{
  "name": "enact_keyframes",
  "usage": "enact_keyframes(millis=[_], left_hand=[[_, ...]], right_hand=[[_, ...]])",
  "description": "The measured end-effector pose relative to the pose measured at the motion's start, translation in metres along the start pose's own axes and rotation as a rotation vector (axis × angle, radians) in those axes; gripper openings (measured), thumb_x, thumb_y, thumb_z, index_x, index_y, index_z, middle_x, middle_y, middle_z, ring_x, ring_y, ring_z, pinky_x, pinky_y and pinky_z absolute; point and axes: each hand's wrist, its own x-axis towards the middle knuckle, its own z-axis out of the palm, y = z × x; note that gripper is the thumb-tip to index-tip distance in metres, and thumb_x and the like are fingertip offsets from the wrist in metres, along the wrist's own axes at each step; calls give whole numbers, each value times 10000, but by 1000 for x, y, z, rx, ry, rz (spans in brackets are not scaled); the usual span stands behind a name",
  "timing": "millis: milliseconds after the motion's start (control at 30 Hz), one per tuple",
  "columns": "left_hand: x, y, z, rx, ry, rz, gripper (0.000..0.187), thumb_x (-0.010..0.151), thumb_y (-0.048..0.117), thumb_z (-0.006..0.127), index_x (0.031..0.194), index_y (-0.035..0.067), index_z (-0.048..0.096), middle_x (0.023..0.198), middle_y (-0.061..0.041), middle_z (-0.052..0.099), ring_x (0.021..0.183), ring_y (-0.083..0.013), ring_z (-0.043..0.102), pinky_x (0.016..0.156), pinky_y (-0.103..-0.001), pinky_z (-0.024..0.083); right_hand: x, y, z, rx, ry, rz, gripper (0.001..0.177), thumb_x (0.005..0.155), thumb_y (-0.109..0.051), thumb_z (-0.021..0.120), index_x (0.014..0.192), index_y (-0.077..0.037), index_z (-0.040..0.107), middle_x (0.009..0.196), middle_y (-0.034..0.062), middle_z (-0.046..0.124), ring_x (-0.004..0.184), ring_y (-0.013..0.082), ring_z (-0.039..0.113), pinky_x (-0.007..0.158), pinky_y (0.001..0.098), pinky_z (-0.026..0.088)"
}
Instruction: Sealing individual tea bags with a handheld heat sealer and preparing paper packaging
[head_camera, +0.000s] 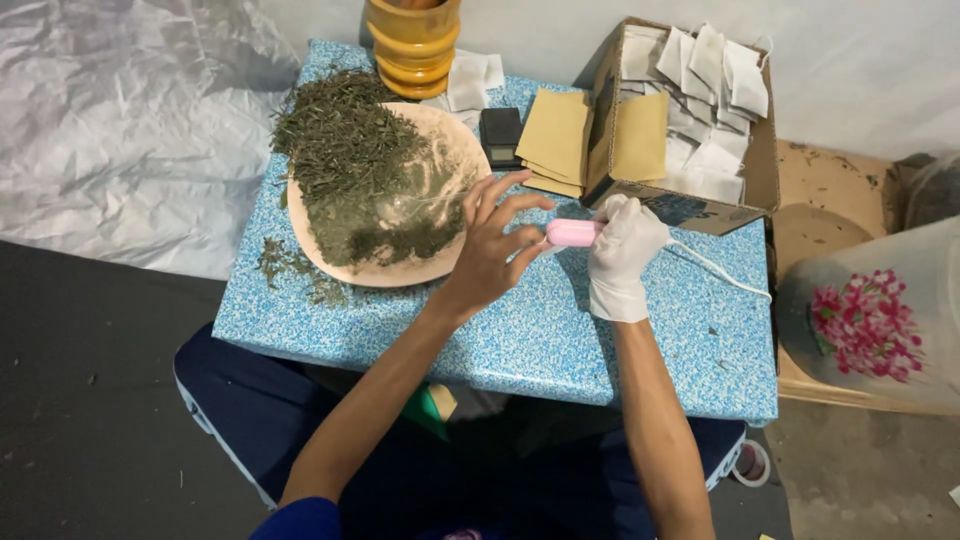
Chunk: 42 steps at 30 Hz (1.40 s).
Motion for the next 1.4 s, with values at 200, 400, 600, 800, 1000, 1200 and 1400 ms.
enact_keyframes(millis=[200,400,600,800,1000,1200,1400], left_hand=[[-2,2,2,-5,3,-28,200,936,120,829,890,109,635,1315,-39,681,1512,-367,458,1236,-624,199],[-2,1,1,18,-7,-31,196,962,141,811,896,124,628,1330,-15,662,1513,-348,451,1236,-629,201],[-4,-2,3,16,-21,-40,195,982,176,799,881,139,636,1306,2,670,1505,-322,454,1243,-626,183],[-1,3,-1,19,-11,-50,203,996,204,789,866,134,650,1300,3,675,1485,-310,478,1240,-616,205],[-5,-1,2,12,2,-61,197,1017,232,763,868,150,664,1299,15,669,1479,-310,480,1235,-630,208],[-1,0,0,12,-4,-55,208,1039,262,718,884,138,656,1292,4,663,1472,-310,477,1236,-615,201],[-4,-5,4,17,-4,-69,207,1032,258,742,887,128,672,1290,-7,662,1467,-325,469,1232,-626,187]], right_hand=[[-11,18,9,-24,-10,1,594,1176,-384,240,701,-246,568,571,-5,513,598,311,601,605,425,532],[-8,15,9,-23,4,28,588,1184,-345,252,693,-258,563,563,-19,508,582,302,597,622,406,541],[-11,19,10,-48,-4,20,574,1184,-363,269,705,-258,568,580,-15,520,590,300,605,627,406,540],[-6,14,7,-35,4,27,582,1184,-345,265,693,-257,565,540,-16,512,564,294,602,622,386,547],[1,-1,-2,-1,11,81,624,1192,-243,198,666,-244,533,517,-21,492,539,292,587,627,366,551],[-1,3,1,-58,21,31,586,1188,-273,249,676,-254,534,520,-15,495,536,297,585,604,388,543],[2,2,-1,-36,12,50,600,1181,-238,217,664,-257,519,518,-17,487,534,293,588,602,384,536]])
